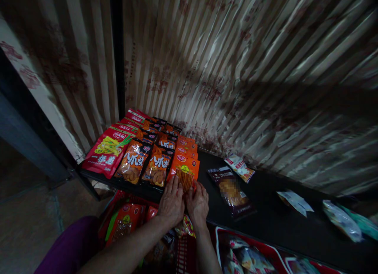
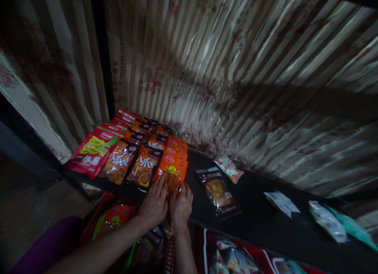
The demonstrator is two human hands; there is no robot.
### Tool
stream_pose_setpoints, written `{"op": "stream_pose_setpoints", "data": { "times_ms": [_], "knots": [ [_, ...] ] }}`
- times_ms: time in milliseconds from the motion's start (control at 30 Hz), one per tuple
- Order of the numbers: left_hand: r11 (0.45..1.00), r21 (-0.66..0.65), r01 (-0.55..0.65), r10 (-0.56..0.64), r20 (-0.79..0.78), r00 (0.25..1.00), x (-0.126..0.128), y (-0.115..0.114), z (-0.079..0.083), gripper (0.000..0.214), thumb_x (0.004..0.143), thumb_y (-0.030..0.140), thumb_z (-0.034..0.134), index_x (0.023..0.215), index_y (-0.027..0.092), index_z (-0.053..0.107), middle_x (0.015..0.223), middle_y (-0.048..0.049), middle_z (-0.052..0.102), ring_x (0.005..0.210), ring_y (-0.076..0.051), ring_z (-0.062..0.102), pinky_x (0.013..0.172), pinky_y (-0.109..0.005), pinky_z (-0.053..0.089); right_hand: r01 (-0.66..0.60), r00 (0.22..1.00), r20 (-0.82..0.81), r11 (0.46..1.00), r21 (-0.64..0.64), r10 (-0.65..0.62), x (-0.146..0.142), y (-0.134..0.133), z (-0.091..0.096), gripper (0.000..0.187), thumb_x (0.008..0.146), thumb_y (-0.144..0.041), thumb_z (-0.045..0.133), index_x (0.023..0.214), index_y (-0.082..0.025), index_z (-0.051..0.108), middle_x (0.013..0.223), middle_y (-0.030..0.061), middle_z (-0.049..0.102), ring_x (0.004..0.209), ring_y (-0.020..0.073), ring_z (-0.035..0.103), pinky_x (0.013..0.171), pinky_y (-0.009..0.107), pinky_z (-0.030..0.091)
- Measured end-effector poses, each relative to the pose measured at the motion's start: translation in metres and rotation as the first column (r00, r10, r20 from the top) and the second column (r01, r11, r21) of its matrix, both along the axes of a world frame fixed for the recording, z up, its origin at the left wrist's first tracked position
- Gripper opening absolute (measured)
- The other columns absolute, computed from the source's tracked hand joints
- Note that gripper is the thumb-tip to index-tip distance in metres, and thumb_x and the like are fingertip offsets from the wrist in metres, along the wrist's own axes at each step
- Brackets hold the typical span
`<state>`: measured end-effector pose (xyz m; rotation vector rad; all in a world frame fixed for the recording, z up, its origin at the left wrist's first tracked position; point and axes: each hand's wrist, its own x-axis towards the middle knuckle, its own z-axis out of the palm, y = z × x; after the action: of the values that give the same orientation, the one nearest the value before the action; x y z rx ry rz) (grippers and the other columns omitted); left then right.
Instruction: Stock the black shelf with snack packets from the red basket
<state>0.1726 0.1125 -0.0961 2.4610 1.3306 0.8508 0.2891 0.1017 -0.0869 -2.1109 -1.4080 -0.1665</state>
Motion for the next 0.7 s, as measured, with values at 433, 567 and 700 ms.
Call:
{"op": "stream_pose_setpoints", "data": {
  "times_ms": [433,567,700],
  "knots": [
    [0.995,0.075,-0.067,0.063,0.05,0.997,0.004,-0.001,-0.003,0.043,0.088,0.027,0.043,0.127,0.01,0.05,0.147,-0.0163,0.037,0.139,-0.029,0.028,0.107,-0.047,0.039,-0.056,0.992,-0.114,0.997,-0.059,0.049,0.08,0.13,0.043,0.038,0.086,-0.032,0.041,0.109,-0.014,0.066,0.112,0.0112,0.067,0.101,0.0209,0.061,0.09,0.032,0.044],
    [0.988,0.142,-0.058,0.054,0.031,0.998,0.003,0.0,-0.007,0.047,0.087,0.023,0.044,0.13,0.008,0.046,0.148,-0.0178,0.034,0.14,-0.03,0.025,0.106,-0.047,0.04,-0.094,0.992,-0.099,0.974,-0.207,0.075,0.086,0.154,0.043,0.034,0.088,-0.033,0.046,0.111,-0.018,0.067,0.102,0.0073,0.07,0.087,0.0171,0.065,0.084,0.029,0.045],
    [0.986,0.161,-0.046,0.04,0.036,0.999,0.003,0.001,-0.01,0.049,0.087,0.024,0.045,0.134,0.009,0.044,0.149,-0.0164,0.033,0.14,-0.029,0.024,0.106,-0.047,0.04,-0.14,0.989,-0.087,0.95,-0.281,0.12,0.094,0.167,0.04,0.028,0.083,-0.031,0.057,0.107,-0.022,0.069,0.097,0.0047,0.071,0.087,0.0164,0.064,0.084,0.028,0.044]
  ]
}}
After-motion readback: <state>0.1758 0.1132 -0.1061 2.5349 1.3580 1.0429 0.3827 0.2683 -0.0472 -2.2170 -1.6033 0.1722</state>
